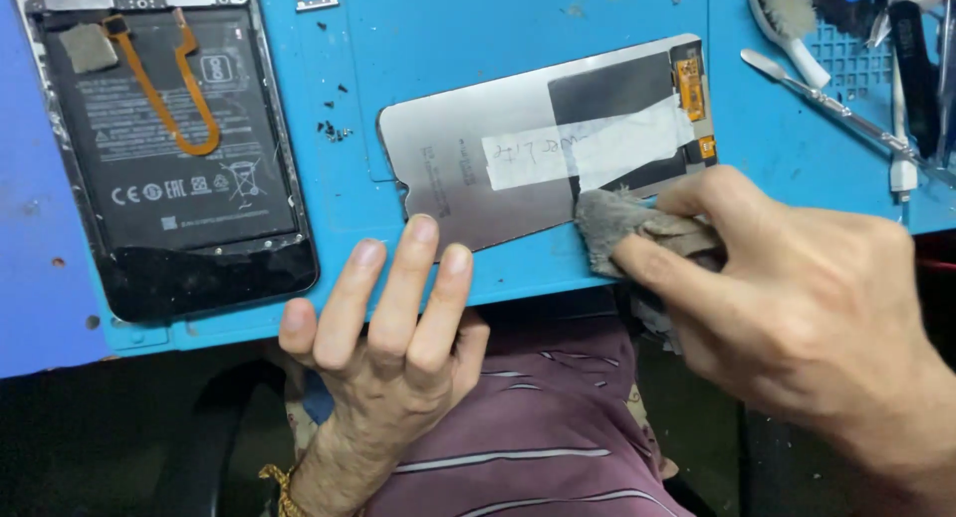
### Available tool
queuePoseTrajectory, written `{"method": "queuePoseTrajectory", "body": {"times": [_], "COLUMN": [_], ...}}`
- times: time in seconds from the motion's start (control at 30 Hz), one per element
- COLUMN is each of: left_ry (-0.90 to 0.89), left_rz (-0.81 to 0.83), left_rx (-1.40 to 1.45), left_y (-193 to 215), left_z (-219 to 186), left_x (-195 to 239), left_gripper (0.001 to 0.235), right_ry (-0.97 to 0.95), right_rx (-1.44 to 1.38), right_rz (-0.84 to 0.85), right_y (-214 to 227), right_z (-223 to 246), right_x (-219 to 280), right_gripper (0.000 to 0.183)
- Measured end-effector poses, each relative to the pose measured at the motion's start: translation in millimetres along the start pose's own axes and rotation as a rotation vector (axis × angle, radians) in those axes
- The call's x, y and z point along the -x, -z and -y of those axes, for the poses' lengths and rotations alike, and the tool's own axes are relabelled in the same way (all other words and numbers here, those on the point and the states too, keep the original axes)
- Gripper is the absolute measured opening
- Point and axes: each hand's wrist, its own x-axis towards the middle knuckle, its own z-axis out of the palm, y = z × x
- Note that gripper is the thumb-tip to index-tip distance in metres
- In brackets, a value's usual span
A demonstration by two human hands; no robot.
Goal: Scrape and clean adhesive residue from a mobile phone screen component
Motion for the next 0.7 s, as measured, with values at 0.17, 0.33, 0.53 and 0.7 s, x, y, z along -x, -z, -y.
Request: {"method": "queuePoseTrajectory", "body": {"times": [0.17,0.33,0.53,0.7], "left_ry": [0.003,-0.022,0.003,0.004], "left_rz": [-0.007,0.014,0.024,0.032], "left_rx": [-0.003,-0.012,-0.015,-0.009], "left_y": [1.0,1.3,-1.7,-3.5], "left_z": [0.1,1.3,0.3,-0.5], "left_x": [3.8,1.8,4.6,4.5], "left_gripper": [0.037,0.036,0.031,0.026], "right_ry": [-0.071,0.165,-1.122,-0.344], "right_rx": [0.017,-0.321,-0.845,-0.429], "right_rz": [0.043,-0.013,0.225,0.171], "right_y": [3.4,-2.2,18.5,-26.9], "right_z": [10.4,2.7,-21.1,-38.0], "right_x": [-8.0,-3.1,-20.3,40.4], "right_gripper": [0.023,0.033,0.054,0.038]}}
